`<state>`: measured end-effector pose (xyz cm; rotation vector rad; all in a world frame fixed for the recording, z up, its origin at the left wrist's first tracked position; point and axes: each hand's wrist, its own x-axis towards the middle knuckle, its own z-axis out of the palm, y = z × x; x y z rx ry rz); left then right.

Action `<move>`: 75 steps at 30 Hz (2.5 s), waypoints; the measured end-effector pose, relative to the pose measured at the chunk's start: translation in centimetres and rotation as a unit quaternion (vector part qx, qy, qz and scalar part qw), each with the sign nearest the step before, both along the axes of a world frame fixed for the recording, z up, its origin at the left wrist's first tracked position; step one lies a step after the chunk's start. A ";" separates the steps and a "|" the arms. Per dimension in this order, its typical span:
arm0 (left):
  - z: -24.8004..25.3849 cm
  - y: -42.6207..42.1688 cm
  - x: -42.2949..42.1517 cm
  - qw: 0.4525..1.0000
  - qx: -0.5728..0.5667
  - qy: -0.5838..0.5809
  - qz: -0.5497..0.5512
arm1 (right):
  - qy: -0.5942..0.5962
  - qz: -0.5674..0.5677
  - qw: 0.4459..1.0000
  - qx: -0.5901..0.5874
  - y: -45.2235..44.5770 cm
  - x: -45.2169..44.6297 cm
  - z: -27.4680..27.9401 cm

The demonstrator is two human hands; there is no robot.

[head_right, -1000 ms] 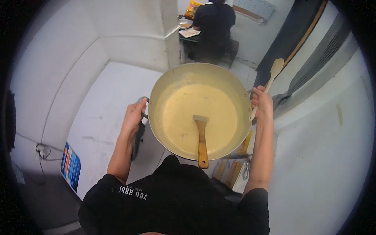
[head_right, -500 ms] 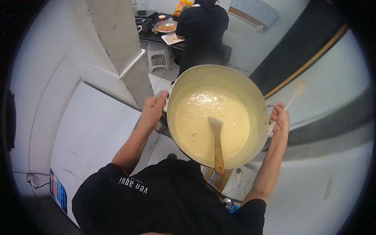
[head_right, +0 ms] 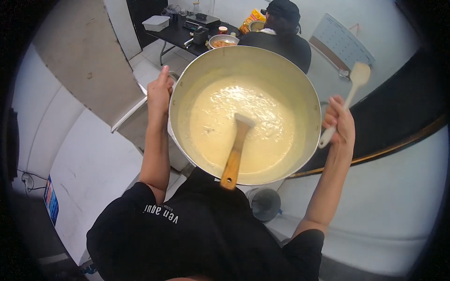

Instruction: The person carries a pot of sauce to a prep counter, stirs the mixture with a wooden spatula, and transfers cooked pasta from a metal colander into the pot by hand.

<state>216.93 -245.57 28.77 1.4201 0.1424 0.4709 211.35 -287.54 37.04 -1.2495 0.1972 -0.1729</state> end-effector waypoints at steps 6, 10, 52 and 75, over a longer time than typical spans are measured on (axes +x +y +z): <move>-0.5 0.8 5.7 0.996 -0.063 -0.003 0.070 | -0.005 0.152 0.988 -0.035 0.4 17.4 1.2; -0.7 0.5 6.4 0.991 -0.069 -0.090 0.073 | 0.002 0.209 0.977 -0.052 0.4 24.7 1.5; -11.8 30.6 55.6 0.964 0.076 0.005 0.255 | 0.037 0.343 0.938 -0.023 38.4 91.1 -16.9; -19.0 41.9 100.7 0.956 0.156 0.000 -0.248 | 0.050 -0.066 0.995 -0.054 35.0 104.4 -20.2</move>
